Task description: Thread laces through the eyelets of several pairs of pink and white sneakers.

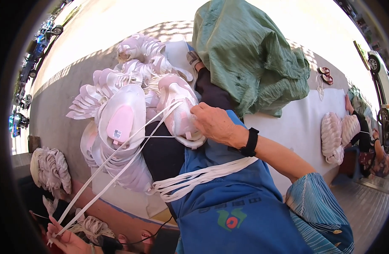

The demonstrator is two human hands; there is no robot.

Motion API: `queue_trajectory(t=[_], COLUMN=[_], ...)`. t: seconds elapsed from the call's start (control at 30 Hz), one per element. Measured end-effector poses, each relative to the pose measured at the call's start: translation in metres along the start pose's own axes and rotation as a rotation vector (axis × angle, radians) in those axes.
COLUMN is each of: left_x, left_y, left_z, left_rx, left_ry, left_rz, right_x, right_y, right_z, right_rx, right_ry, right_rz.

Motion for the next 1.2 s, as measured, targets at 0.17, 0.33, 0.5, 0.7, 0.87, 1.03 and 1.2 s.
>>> queue_trajectory(t=[0.17,0.33,0.5,0.7,0.87,1.03,1.2], left_x=[-0.036,-0.076,-0.075,-0.084,-0.104,-0.129,-0.111], left_y=[0.104,0.215,0.23,0.238,0.258,0.272,0.266], left_z=[-0.209,-0.336,-0.382,-0.392,-0.387,-0.39,-0.335], left_rx=[0.391,0.43,0.512,0.52,0.156,-0.1,0.356], left_ry=[-0.025,0.33,0.527,0.55,0.435,0.248,0.287], left_rz=[0.196,0.448,0.265,0.161,0.617,0.909,0.65], right_x=[-0.011,-0.04,-0.046,-0.045,-0.043,-0.044,-0.059], right_y=[0.052,0.079,0.078,0.071,0.062,0.041,-0.02], right_z=[0.057,0.102,0.099,0.091,0.087,0.081,0.112], right_rx=[0.543,0.693,0.76,0.811,0.871,1.301,1.545], right_ry=[-0.128,-0.138,-0.129,-0.084,-0.054,0.101,0.217], right_rz=[0.274,0.289,0.273,0.304,0.279,0.042,-0.261])
Point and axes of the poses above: each hand's wrist, its own x-axis towards the middle knuckle, its own z-axis out of the back of the hand, y = z × x, the point moved 6 cm from there along x, towards the middle knuckle, and after that the axes turned 9 degrees about -z, right-handed, at the moved point
